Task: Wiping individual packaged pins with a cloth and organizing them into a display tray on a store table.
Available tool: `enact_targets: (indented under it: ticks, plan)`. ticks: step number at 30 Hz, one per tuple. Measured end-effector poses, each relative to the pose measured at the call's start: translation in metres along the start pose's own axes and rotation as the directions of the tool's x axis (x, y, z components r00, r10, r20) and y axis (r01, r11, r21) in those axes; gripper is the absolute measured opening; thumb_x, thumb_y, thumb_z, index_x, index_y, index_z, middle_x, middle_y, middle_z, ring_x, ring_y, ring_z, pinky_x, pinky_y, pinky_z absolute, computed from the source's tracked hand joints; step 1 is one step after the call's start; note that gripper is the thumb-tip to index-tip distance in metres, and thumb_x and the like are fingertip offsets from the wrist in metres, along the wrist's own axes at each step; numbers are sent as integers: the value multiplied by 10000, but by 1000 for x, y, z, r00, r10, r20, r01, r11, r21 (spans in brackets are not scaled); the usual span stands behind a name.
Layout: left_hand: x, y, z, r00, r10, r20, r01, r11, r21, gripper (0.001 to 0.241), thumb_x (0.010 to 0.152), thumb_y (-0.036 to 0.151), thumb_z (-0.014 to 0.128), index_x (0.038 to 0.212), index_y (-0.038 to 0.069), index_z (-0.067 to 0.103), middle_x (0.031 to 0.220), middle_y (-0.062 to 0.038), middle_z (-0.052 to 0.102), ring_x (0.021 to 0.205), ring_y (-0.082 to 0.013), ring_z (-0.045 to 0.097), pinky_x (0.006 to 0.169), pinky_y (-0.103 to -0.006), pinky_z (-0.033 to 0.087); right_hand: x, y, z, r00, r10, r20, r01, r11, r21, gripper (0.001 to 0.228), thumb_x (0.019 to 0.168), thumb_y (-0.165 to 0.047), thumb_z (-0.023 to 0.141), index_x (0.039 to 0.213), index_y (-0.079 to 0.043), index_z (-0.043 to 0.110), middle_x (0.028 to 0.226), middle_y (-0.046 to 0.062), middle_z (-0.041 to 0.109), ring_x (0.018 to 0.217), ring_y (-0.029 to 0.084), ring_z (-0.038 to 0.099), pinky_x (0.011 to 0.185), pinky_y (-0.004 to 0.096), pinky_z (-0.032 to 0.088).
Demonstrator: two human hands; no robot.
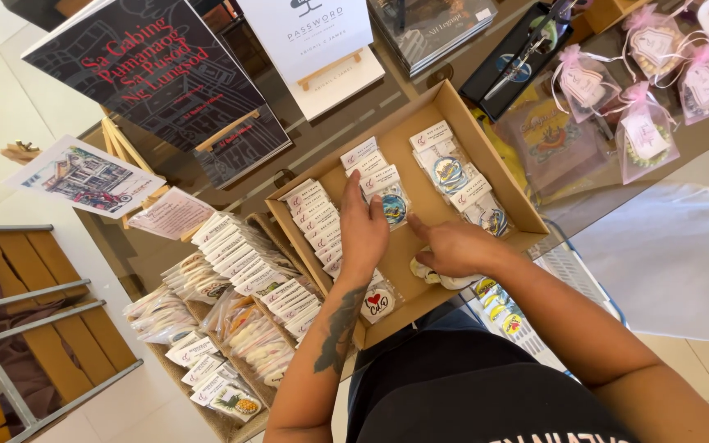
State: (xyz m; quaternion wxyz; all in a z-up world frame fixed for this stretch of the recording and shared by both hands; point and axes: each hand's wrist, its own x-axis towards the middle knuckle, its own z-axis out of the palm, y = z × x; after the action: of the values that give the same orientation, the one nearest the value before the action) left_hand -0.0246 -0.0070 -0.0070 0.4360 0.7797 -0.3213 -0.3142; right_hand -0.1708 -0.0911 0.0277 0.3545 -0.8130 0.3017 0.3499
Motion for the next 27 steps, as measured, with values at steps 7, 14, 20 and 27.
enact_targets:
  ticks: [7,14,20,27]
  plan:
    - [-26,4,7,995,-18,100,15,1000,26,670,1002,89,494,1597,-13,203,1592,-412,122,1469,-551,226,1195,-603,252,-5,-2,-2,999,22,-36,-22,1000,15,715,973,-388,511,1603,-121,307,1171,292,707,1177,475,652,957,598,522]
    - [-38,19,11,971,189,145,-215,958,188,614,982,40,536,1540,-64,301,1545,-399,224,1436,-575,271,1159,-616,302,-58,-1,-35,989,45,-141,-21,985,169,635,979,-367,520,1563,-149,400,1199,346,680,1196,536,612,1003,642,480]
    - [-26,17,43,923,258,284,-348,876,333,439,945,135,625,1375,59,579,1345,-197,571,1271,-408,570,1038,-487,492,-100,31,-53,895,116,-431,20,954,299,572,942,-343,612,1472,-136,557,1203,340,679,1187,551,600,1029,631,458]
    - [-16,29,85,895,279,349,-408,829,383,435,901,130,690,1307,5,603,1265,-229,586,1143,-426,616,950,-489,536,-101,75,-43,852,101,-514,97,933,345,561,880,-335,714,1401,-146,631,1200,266,688,1131,539,619,976,626,477]
